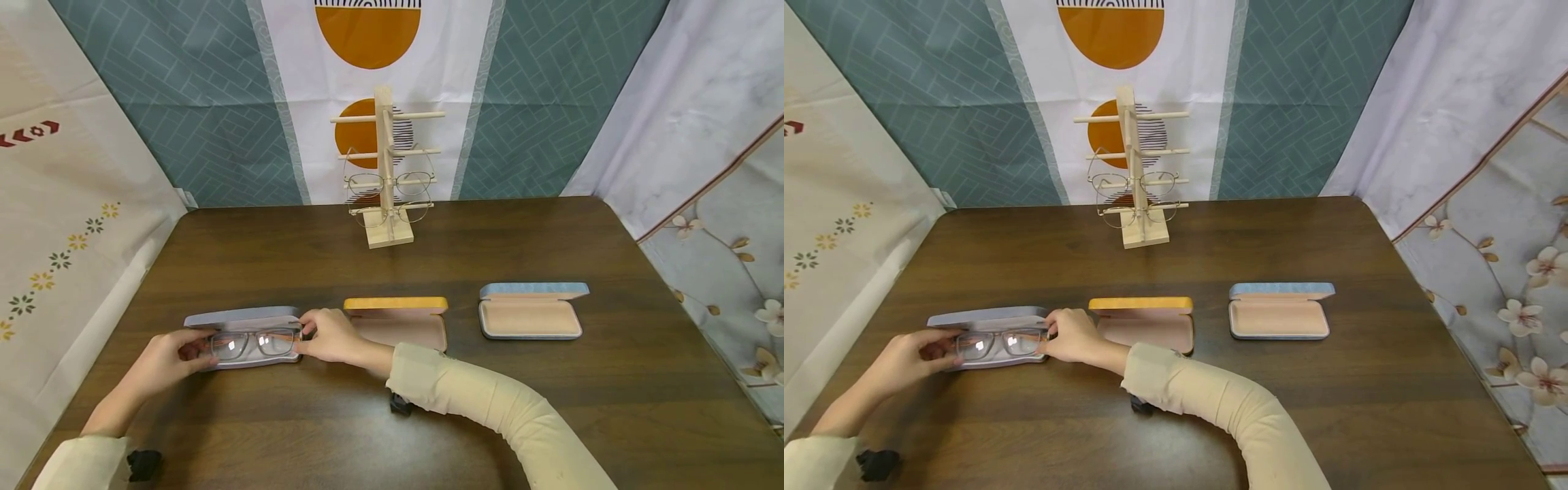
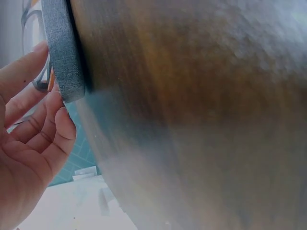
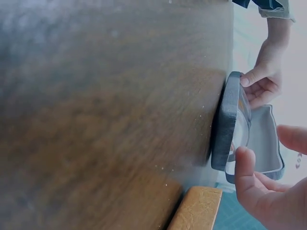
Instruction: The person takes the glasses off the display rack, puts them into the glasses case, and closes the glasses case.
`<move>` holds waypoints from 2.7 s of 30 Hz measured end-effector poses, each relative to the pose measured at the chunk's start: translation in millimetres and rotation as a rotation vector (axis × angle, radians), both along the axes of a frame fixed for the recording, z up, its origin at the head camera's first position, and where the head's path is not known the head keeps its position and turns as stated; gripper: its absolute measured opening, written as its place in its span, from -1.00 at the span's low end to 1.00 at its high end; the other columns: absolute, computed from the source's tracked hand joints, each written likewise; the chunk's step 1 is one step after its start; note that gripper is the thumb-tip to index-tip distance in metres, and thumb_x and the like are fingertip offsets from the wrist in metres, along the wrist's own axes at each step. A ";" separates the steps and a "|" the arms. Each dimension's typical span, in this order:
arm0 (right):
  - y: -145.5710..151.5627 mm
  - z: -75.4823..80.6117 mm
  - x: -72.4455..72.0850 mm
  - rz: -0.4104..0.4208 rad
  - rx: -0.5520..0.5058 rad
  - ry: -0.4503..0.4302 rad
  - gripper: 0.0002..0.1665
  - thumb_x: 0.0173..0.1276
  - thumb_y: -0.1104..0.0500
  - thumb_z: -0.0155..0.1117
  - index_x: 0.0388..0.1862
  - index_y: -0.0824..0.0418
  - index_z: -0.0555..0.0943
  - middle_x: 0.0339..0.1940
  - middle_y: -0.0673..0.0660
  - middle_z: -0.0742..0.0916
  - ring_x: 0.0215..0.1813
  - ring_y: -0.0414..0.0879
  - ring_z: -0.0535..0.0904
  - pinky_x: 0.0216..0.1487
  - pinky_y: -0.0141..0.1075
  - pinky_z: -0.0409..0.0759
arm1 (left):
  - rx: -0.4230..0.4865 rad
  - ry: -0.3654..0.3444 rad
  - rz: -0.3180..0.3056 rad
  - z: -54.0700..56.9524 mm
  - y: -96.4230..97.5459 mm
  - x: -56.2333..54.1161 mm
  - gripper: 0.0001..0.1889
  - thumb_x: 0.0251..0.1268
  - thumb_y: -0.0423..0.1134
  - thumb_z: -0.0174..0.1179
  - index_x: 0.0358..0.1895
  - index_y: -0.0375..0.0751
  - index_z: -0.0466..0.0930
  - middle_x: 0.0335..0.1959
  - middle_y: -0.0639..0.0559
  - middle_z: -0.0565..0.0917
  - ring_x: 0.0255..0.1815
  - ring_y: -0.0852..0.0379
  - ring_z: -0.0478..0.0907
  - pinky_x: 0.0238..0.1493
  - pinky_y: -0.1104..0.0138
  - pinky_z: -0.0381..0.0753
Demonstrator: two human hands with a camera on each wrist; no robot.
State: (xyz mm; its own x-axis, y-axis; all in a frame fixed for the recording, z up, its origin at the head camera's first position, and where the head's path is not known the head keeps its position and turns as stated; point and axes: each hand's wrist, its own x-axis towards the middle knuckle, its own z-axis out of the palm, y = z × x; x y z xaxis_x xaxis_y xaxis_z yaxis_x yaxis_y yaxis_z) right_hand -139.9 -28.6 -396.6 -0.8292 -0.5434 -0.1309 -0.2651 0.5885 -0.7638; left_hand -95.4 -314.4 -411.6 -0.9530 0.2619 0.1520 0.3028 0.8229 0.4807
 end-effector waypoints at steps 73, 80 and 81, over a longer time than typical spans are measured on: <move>-8.9 -7.4 -8.1 -0.014 -0.064 -0.064 -0.43 0.36 -0.11 0.03 0.26 0.12 0.40 -0.93 -0.06 0.20 -0.86 -0.27 -0.03 -0.83 -0.48 0.00 | 0.516 -0.237 0.120 7.2 -12.5 0.8 -0.65 0.35 -0.33 0.01 0.06 -0.56 0.39 -0.27 0.50 0.52 -0.27 0.39 0.57 -0.49 0.18 0.62; -9.9 -8.1 -8.0 -0.017 -0.087 -0.052 -0.45 0.35 -0.08 0.07 0.25 0.12 0.42 -0.91 -0.08 0.21 -0.84 -0.28 -0.02 -0.81 -0.48 0.00 | 0.574 -0.252 0.105 6.7 -17.1 0.9 -0.78 0.32 -0.37 0.03 -0.01 -0.20 0.53 -0.28 0.42 0.58 -0.29 0.36 0.58 -0.50 0.18 0.62; -10.3 -8.1 -8.0 -0.017 -0.086 -0.046 -0.45 0.35 -0.08 0.07 0.24 0.13 0.42 -0.90 -0.08 0.21 -0.83 -0.28 -0.02 -0.80 -0.49 0.01 | 0.585 -0.255 0.101 6.6 -17.8 1.0 -0.78 0.32 -0.38 0.03 -0.03 -0.12 0.54 -0.28 0.40 0.58 -0.29 0.35 0.58 -0.50 0.17 0.62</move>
State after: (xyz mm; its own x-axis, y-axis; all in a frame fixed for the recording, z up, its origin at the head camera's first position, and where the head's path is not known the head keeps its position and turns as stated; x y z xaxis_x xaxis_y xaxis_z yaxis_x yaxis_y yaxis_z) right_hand -147.9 -38.9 -404.7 -0.8328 -0.5399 -0.1222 -0.2193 0.5245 -0.8227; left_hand -94.4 -332.2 -405.0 -0.9937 0.1115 0.0079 0.0545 0.4214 0.9052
